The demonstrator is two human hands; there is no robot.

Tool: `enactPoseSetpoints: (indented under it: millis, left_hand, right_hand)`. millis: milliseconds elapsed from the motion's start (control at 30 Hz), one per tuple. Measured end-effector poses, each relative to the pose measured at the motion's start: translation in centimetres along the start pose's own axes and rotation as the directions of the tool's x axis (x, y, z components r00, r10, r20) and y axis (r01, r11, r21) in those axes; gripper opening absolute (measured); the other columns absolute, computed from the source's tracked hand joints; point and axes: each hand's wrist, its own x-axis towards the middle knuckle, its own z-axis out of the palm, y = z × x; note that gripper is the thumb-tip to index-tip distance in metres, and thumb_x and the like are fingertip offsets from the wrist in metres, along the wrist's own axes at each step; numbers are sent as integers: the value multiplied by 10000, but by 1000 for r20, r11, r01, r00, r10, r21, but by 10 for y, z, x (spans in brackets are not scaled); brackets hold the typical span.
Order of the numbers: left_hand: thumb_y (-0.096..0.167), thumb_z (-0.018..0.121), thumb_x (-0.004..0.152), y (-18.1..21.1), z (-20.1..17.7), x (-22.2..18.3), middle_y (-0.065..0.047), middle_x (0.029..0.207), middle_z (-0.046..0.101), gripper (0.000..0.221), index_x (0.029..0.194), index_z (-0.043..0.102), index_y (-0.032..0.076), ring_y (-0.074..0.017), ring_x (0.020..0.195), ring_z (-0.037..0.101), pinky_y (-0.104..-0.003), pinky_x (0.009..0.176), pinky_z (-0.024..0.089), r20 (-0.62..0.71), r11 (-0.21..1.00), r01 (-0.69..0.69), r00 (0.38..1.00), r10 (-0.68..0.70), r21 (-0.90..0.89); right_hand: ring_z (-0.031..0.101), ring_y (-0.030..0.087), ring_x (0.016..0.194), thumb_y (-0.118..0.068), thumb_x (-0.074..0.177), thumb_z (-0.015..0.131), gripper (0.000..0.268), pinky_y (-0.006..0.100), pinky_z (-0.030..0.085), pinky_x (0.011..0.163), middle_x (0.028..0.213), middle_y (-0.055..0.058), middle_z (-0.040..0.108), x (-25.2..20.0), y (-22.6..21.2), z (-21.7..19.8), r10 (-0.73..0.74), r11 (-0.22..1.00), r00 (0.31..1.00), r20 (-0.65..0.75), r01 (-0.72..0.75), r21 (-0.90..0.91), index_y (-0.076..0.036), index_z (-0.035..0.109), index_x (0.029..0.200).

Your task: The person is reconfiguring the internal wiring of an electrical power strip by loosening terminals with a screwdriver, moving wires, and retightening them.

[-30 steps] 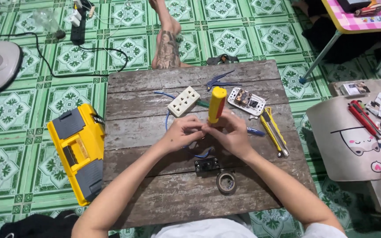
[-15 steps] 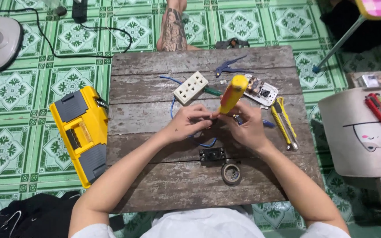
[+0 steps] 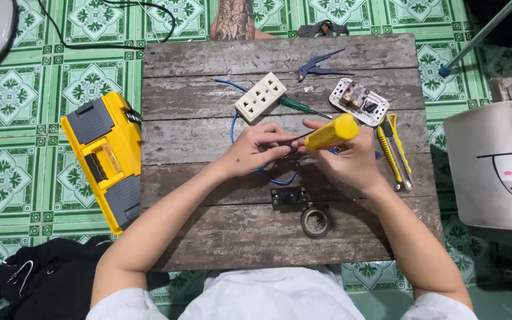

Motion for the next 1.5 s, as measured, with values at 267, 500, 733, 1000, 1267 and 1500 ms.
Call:
enactPoseSetpoints:
  millis: [267, 500, 733, 1000, 1267, 1500]
  left_hand:
    - [187, 710, 990, -5, 1, -1, -82, 952, 719, 259, 1241, 748, 136, -201, 894, 702, -366, 830, 561, 3, 1000, -4, 1000, 4, -5]
    - [192, 733, 976, -8, -1, -1, -72, 945, 720, 259, 1223, 757, 121, -205, 865, 705, -351, 815, 558, 16, 999, -6, 1000, 5, 45]
    - [180, 729, 979, -3, -1, 1, -69, 941, 718, 255, 1225, 753, 115, -199, 861, 704, -331, 820, 550, 27, 1000, 3, 1000, -4, 10]
    - [140, 722, 970, 1, 0, 1, -82, 968, 730, 253, 1221, 754, 129, -177, 901, 703, -317, 822, 558, 13, 999, 42, 999, -42, -11]
    - [159, 732, 968, -1, 0, 0, -89, 976, 735, 243, 1201, 761, 100, -192, 898, 708, -347, 809, 570, 10, 999, 38, 999, -38, 14]
    - [164, 727, 974, 0, -1, 1, -81, 947, 723, 218, 1180, 772, 108, -183, 880, 697, -345, 803, 567, 9, 1000, 22, 1000, -23, 20]
  right_hand:
    - [733, 229, 729, 7, 916, 736, 212, 338, 595, 671, 939, 152, 777, 9, 4, -3, -73, 997, 994, 86, 72, 13, 10, 763, 1126]
    - [768, 256, 807, 8, 829, 847, 253, 341, 621, 738, 911, 143, 774, -2, 22, 3, -17, 1000, 1000, 9, 17, 7, 28, 768, 1068]
    - [776, 257, 919, 18, 816, 864, 191, 412, 610, 872, 899, 153, 777, 8, 3, 2, -83, 996, 996, -26, 83, 22, 32, 779, 987]
    - [774, 269, 811, 77, 880, 752, 275, 388, 611, 757, 896, 147, 782, 8, -1, 11, -54, 994, 999, 1, 54, 98, 75, 719, 1153]
    - [745, 268, 893, 49, 802, 854, 211, 433, 603, 908, 861, 153, 769, 5, 0, 9, 30, 992, 999, -43, -24, 126, 39, 764, 993]
    - [761, 202, 831, 79, 904, 727, 231, 345, 597, 803, 873, 110, 789, 3, 4, 20, 31, 993, 999, -45, -25, 111, 21, 764, 1124]
